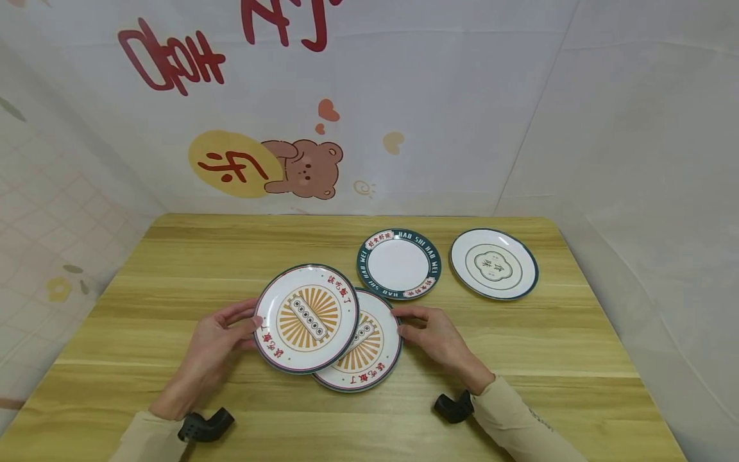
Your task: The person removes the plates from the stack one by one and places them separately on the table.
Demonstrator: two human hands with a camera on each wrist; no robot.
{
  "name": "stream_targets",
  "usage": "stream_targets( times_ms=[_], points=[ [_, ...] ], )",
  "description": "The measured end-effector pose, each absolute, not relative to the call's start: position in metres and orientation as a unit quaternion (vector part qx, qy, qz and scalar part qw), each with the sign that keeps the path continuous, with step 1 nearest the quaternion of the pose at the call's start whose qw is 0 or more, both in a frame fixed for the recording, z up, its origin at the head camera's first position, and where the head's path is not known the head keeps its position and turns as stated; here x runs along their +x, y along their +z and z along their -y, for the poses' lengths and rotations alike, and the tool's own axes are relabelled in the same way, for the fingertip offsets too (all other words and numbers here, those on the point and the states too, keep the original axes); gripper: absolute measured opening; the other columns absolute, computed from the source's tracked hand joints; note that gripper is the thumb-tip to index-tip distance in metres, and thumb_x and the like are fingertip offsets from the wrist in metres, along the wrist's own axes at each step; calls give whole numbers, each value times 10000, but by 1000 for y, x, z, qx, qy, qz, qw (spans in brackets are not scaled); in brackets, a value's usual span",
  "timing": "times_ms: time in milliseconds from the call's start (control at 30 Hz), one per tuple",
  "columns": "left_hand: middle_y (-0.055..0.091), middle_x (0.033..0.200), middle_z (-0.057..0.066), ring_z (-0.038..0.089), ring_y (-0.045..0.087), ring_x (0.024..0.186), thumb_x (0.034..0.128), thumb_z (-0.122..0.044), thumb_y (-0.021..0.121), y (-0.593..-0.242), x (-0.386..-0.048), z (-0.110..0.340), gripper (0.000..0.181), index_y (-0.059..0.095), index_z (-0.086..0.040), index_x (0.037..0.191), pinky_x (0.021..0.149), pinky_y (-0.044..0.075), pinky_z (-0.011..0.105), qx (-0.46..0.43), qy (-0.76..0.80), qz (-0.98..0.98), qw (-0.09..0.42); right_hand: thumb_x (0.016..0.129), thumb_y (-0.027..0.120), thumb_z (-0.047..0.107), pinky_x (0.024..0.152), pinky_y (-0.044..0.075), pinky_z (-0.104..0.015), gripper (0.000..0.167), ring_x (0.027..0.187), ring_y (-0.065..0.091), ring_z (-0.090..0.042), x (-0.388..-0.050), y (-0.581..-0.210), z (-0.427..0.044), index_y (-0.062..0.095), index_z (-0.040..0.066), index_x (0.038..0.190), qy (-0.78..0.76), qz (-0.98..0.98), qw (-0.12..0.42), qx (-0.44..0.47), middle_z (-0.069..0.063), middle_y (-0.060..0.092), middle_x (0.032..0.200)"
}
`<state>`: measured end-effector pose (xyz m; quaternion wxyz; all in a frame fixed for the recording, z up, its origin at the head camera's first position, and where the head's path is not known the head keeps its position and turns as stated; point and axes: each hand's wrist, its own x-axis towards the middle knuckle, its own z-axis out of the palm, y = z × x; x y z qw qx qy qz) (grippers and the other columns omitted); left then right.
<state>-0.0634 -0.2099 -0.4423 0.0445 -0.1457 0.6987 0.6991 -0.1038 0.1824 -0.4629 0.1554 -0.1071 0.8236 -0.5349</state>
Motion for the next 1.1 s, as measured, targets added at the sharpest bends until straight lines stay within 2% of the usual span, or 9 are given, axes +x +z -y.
stream_targets(
  times_ms=[267, 633, 967, 1100],
  points=[
    [674, 1184, 151, 146, 717, 782, 943, 17, 719, -440, -66, 215, 445, 587, 113, 1357, 688, 628, 308, -155, 696, -700, 33, 958, 717, 72, 906, 537, -207, 317, 1241, 616, -315, -104, -463, -182, 724, 54, 1274, -544, -817, 158, -106, -129, 672, 1325],
    [714, 983, 37, 122, 715, 796, 954, 0, 718, -436, -73, 229, 424, 564, 151, 1319, 719, 625, 288, -169, 713, -679, 30, 957, 724, 86, 910, 535, -211, 314, 1241, 617, -313, -104, -464, -183, 731, 70, 1270, -539, -821, 153, -107, -119, 673, 1327],
    [733, 916, 32, 145, 729, 775, 960, -24, 724, -432, -82, 243, 331, 604, 105, 1240, 746, 622, 284, -183, 734, -653, 25, 960, 724, 91, 943, 513, -212, 315, 1268, 604, -312, -103, -463, -183, 728, 70, 1274, -535, -824, 153, -109, -110, 679, 1321],
    [745, 904, 38, 150, 736, 781, 954, -23, 732, -431, -88, 245, 241, 647, 57, 1166, 759, 621, 285, -185, 747, -639, 21, 959, 723, 87, 972, 531, -276, 316, 1264, 607, -308, -103, -463, -183, 728, 67, 1275, -536, -823, 153, -107, -109, 681, 1317]
  ],
)
